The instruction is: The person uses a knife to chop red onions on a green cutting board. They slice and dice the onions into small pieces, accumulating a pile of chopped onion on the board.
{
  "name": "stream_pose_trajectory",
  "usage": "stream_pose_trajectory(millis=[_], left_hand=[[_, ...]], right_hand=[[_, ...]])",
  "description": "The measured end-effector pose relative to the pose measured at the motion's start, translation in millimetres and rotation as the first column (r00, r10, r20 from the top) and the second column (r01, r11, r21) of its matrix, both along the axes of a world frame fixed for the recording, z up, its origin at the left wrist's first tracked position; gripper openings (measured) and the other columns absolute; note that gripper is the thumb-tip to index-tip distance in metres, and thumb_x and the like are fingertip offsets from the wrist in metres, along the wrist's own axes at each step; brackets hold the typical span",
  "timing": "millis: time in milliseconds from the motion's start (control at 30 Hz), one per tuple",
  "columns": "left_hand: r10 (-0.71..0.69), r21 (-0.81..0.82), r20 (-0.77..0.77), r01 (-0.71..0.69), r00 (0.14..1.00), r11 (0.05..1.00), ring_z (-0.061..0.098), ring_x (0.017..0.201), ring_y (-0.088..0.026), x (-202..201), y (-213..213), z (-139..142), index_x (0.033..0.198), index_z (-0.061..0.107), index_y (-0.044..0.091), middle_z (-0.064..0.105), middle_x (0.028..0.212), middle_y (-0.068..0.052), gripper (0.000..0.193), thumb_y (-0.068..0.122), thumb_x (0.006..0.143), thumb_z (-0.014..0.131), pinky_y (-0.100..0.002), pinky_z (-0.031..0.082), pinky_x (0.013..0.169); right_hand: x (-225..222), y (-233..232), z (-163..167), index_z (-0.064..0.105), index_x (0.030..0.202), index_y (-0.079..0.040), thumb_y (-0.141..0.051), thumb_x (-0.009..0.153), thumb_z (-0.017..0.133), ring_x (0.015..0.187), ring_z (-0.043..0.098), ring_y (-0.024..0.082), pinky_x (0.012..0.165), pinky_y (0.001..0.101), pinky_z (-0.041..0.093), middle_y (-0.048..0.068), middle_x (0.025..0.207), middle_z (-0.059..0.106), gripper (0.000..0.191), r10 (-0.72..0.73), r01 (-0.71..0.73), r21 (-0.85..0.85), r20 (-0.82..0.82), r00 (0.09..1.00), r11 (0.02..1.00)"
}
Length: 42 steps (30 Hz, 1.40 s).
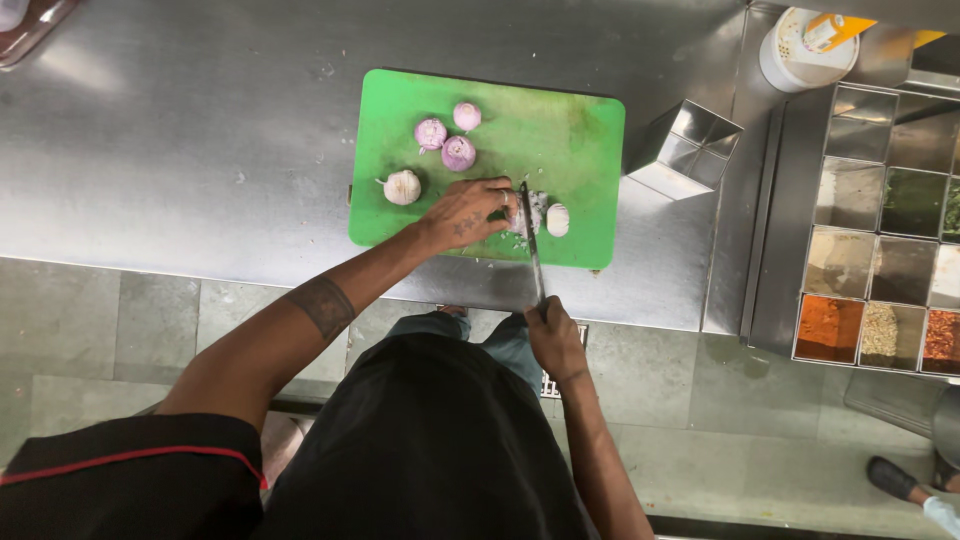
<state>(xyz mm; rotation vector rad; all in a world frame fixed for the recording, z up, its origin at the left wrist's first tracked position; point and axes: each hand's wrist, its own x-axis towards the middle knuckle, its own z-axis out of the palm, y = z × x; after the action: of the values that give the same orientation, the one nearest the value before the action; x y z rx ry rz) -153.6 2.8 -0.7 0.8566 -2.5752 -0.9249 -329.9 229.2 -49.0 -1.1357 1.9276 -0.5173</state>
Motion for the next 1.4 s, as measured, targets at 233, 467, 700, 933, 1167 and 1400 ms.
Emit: stream_pose_trajectory(millis=[233,467,700,933,1167,1400], left_hand=[[0.017,0.009,0.006,-0.017,1.000,1.000,0.069,0.094,-0.025,-0.2,1.3,4.9,0.092,0.069,0.011,0.065,0.105,-0.003,0.021,0.025,0.082,0.081,-0.043,0.055,0.081],[0.004,-0.016,0.006,-0.004,1.000,1.000,0.070,0.094,-0.025,-1.8,0.2,4.6,0.093,0.068,0.011,0.066,0.105,-0.002,0.019,0.023,0.083,0.080,-0.042,0.055,0.080],[0.002,-0.028,0.021,-0.001,1.000,1.000,0.069,0.093,-0.024,-0.5,0.7,-2.9,0.092,0.068,0.012,0.067,0.106,-0.003,0.018,0.022,0.084,0.079,-0.042,0.055,0.079],[0.000,-0.011,0.033,0.000,0.999,1.000,0.070,0.093,-0.023,-1.5,-0.3,-3.9,0.094,0.069,0.012,0.066,0.102,-0.002,0.019,0.024,0.084,0.079,-0.042,0.056,0.080],[0.008,-0.008,0.023,-0.008,1.000,1.000,0.069,0.093,-0.025,1.1,0.7,1.7,0.093,0.070,0.012,0.066,0.104,-0.003,0.017,0.024,0.084,0.078,-0.042,0.056,0.080],[0.013,0.008,0.028,-0.013,1.000,1.000,0.070,0.095,-0.023,3.4,1.5,3.4,0.093,0.070,0.013,0.067,0.106,-0.002,0.014,0.021,0.085,0.077,-0.042,0.056,0.081]], right_hand=[[13.2,5.7,-8.7,0.047,0.108,0.001,-0.033,0.102,0.055,0.083,0.066,0.055,0.077,0.0586,0.053,0.035,0.085,0.067,0.035,-0.002,0.017,0.080,-0.177,0.984,0.997],[15.4,4.8,-10.9,0.054,0.101,-0.002,-0.035,0.098,0.058,0.083,0.068,0.055,0.073,0.0594,0.055,0.032,0.087,0.068,0.033,-0.069,0.040,0.233,0.114,0.991,0.972],[19.3,0.2,-2.0,0.048,0.109,0.004,-0.031,0.101,0.058,0.085,0.067,0.054,0.076,0.0570,0.054,0.037,0.088,0.068,0.037,0.004,0.011,0.122,-0.121,0.993,0.992],[13.7,-5.2,18.4,0.058,0.100,-0.001,-0.035,0.099,0.060,0.084,0.071,0.047,0.076,0.0526,0.053,0.031,0.089,0.072,0.034,-0.029,0.020,0.176,0.051,0.998,0.984],[13.6,-0.3,36.7,0.052,0.097,-0.001,-0.030,0.098,0.060,0.086,0.066,0.053,0.075,0.0581,0.051,0.032,0.083,0.069,0.030,-0.005,0.006,0.029,-0.034,0.999,1.000],[16.3,0.6,36.9,0.051,0.098,-0.001,-0.027,0.098,0.060,0.088,0.066,0.053,0.077,0.0591,0.050,0.031,0.086,0.070,0.028,0.034,-0.033,0.025,-0.042,0.999,0.999]])
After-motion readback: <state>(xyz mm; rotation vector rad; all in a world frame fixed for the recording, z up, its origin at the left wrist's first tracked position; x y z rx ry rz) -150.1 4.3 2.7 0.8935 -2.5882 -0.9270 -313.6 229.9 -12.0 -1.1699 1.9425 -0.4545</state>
